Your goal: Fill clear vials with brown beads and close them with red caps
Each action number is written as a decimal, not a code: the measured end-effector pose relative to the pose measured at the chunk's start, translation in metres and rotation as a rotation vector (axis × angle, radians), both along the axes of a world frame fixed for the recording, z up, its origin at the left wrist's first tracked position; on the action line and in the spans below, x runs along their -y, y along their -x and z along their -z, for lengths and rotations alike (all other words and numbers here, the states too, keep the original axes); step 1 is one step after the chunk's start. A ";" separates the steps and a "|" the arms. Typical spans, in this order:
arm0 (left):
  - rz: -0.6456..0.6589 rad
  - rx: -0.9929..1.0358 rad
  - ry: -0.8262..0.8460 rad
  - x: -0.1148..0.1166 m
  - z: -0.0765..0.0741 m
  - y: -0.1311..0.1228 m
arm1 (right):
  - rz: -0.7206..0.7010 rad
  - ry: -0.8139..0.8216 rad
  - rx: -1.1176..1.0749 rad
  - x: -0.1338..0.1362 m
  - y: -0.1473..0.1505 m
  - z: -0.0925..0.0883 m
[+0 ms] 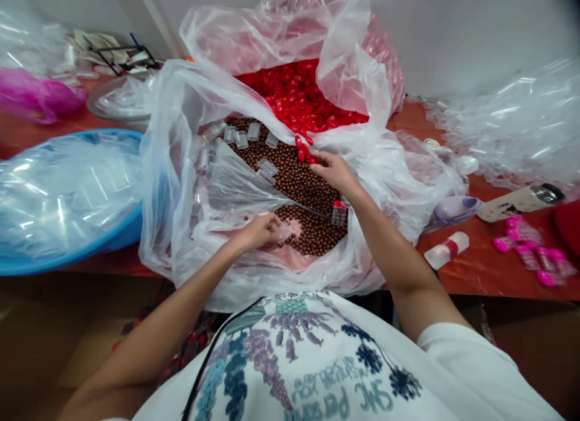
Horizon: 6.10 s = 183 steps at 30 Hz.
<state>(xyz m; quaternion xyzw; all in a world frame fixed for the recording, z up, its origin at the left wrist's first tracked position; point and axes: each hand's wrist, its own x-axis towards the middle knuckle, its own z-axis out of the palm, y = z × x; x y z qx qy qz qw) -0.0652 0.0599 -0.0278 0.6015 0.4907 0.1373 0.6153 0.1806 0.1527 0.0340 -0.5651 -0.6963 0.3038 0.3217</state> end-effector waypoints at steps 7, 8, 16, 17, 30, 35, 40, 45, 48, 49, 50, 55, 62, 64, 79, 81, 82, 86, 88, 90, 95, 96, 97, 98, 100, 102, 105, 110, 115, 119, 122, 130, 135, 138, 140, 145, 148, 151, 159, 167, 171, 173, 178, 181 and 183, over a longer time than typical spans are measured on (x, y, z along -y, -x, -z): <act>-0.022 0.028 0.055 -0.013 0.009 -0.045 | 0.117 0.144 -0.621 0.099 -0.029 -0.017; -0.013 0.020 0.038 -0.014 0.008 -0.051 | 0.145 0.153 -0.645 0.111 -0.032 -0.016; -0.020 -0.037 -0.110 -0.017 0.006 -0.086 | 0.321 0.169 -0.855 0.166 -0.041 0.021; -0.026 -0.024 -0.090 -0.017 0.008 -0.088 | 0.327 0.179 -0.858 0.169 -0.040 0.025; -0.249 0.383 0.175 0.002 0.006 -0.074 | 0.341 0.214 -0.765 0.166 -0.021 0.040; -0.298 0.448 0.247 0.014 -0.004 -0.059 | 0.246 0.126 -0.632 0.157 -0.004 0.040; -0.323 0.491 0.299 0.025 -0.015 -0.043 | 0.009 0.110 -0.586 0.149 0.014 0.032; -0.334 0.524 0.293 0.036 -0.023 -0.034 | -0.047 0.123 -0.560 0.149 0.026 0.029; -0.363 0.497 0.242 0.040 -0.027 -0.032 | 0.022 0.024 -0.445 0.149 0.027 0.030; -0.363 0.484 0.217 0.041 -0.027 -0.032 | 0.043 -0.004 -0.399 0.149 0.027 0.030; -0.361 0.473 0.186 0.041 -0.027 -0.031 | 0.053 -0.011 -0.367 0.149 0.027 0.030; -0.341 0.416 0.016 0.040 -0.021 -0.031 | 0.004 0.023 -0.320 0.149 0.025 0.029; -0.368 0.366 -0.104 0.042 -0.013 -0.032 | -0.099 -0.114 -0.023 0.149 0.023 0.022; -0.389 0.368 -0.096 0.043 -0.014 -0.031 | -0.128 -0.154 0.064 0.150 0.025 0.022; -0.554 0.554 0.078 0.059 -0.021 -0.028 | -0.167 -0.424 0.178 0.156 0.049 0.050; -0.576 0.646 0.245 0.057 -0.027 -0.028 | -0.168 -0.424 0.192 0.160 0.049 0.048; -0.587 0.700 0.324 0.057 -0.030 -0.029 | -0.176 -0.428 0.209 0.162 0.050 0.048; -0.556 0.817 0.502 0.057 -0.036 -0.035 | -0.246 -0.448 0.267 0.169 0.054 0.047; -0.559 0.803 0.534 0.058 -0.037 -0.039 | -0.274 -0.449 0.277 0.171 0.056 0.047; -0.593 0.757 0.540 0.059 -0.038 -0.041 | -0.263 -0.449 0.253 0.171 0.057 0.047; -0.583 0.726 0.525 0.060 -0.041 -0.043 | -0.148 -0.454 0.191 0.174 0.057 0.045; -0.583 0.730 0.507 0.060 -0.041 -0.043 | -0.147 -0.448 0.211 0.174 0.057 0.044; -0.584 0.725 0.495 0.060 -0.040 -0.043 | -0.152 -0.436 0.239 0.173 0.057 0.042; -0.584 0.709 0.489 0.060 -0.039 -0.044 | -0.160 -0.424 0.267 0.173 0.057 0.041; -0.590 0.658 0.487 0.062 -0.037 -0.045 | -0.187 -0.415 0.315 0.172 0.057 0.039; -0.607 0.631 0.467 0.064 -0.033 -0.048 | -0.220 -0.449 0.338 0.170 0.056 0.039; -0.666 0.684 0.410 0.069 -0.028 -0.052 | -0.271 -0.521 0.356 0.169 0.054 0.041; -0.773 0.713 0.439 0.078 -0.019 -0.059 | -0.316 -0.506 0.385 0.170 0.051 0.043; -0.593 0.502 0.175 0.054 -0.015 -0.053 | -0.260 -0.384 0.416 0.158 0.034 0.037; -0.610 0.043 -0.471 -0.004 -0.024 -0.029 | 0.066 -0.326 0.523 0.133 -0.005 0.026; -0.533 -0.328 -0.850 -0.047 -0.030 -0.012 | 0.290 -0.271 0.631 0.114 -0.037 0.022; -0.241 -0.568 -1.035 -0.082 -0.021 0.004 | 0.281 -0.213 0.735 0.097 -0.053 0.025; -0.118 -0.452 -0.992 -0.088 -0.011 0.000 | 0.246 -0.270 0.702 0.099 -0.037 0.022; -0.067 -0.423 -0.966 -0.090 -0.007 -0.009 | 0.204 -0.330 0.619 0.094 -0.030 0.023; -0.043 -0.394 -0.947 -0.091 -0.004 -0.018 | 0.159 -0.366 0.546 0.088 -0.025 0.024; -0.134 -0.200 -0.849 -0.091 0.001 -0.033 | 0.072 -0.424 0.387 0.056 -0.014 0.027; -0.223 -0.036 -0.763 -0.090 0.000 -0.035 | 0.026 -0.370 0.317 0.027 -0.007 0.025; -0.322 0.137 -0.630 -0.085 -0.005 -0.035 | -0.003 -0.252 0.340 -0.005 0.001 0.021; -0.501 0.606 -0.027 -0.045 -0.037 -0.032 | 0.095 -0.155 0.509 -0.054 0.042 0.015; -0.445 0.628 0.124 -0.012 -0.050 -0.005 | 0.170 -0.095 0.597 -0.048 0.061 0.009; -0.411 0.370 0.150 -0.004 -0.028 0.006 | 0.142 -0.118 0.460 -0.031 0.042 -0.002; -0.418 0.242 0.106 0.000 -0.014 0.006 | 0.102 -0.144 0.264 -0.014 0.031 -0.008; -0.430 0.097 -0.008 -0.003 0.011 -0.008 | 0.026 0.008 -0.226 0.050 0.013 -0.017; -0.420 0.094 -0.004 -0.012 0.016 -0.025 | 0.028 0.087 -0.355 0.090 0.005 -0.017; -0.436 0.118 -0.005 -0.018 0.015 -0.037 | 0.064 0.117 -0.419 0.113 0.000 -0.011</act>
